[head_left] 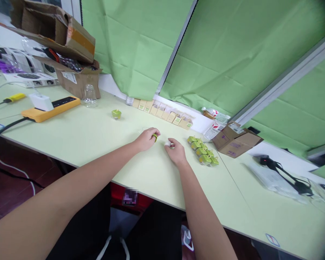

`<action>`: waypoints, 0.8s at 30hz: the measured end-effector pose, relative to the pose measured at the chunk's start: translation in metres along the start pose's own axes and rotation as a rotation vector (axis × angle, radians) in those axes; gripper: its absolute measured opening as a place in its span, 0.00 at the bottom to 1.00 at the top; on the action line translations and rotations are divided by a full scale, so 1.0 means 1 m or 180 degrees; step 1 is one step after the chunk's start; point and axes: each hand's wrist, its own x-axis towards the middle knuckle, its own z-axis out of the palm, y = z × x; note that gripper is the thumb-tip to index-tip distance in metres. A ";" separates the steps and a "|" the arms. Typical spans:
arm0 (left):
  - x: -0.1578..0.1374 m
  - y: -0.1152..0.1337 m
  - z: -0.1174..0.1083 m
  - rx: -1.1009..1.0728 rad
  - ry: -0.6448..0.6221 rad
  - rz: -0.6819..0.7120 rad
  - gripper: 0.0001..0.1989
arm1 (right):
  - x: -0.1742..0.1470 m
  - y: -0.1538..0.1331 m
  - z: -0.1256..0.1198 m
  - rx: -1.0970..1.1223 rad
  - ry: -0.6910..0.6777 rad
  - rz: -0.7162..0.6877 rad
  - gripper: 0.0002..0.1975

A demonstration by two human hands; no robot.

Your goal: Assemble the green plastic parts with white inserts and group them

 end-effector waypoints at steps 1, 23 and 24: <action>0.000 0.001 0.000 -0.0027 0.0010 -0.0008 0.18 | 0.000 0.000 0.000 -0.0016 -0.0013 -0.0012 0.22; -0.014 0.017 0.010 0.0109 -0.0535 0.0681 0.43 | -0.010 -0.040 0.006 0.1293 -0.0091 -0.0452 0.12; -0.014 0.019 0.010 0.0125 -0.0559 0.0749 0.45 | -0.010 -0.041 0.008 0.1498 -0.0192 -0.0389 0.11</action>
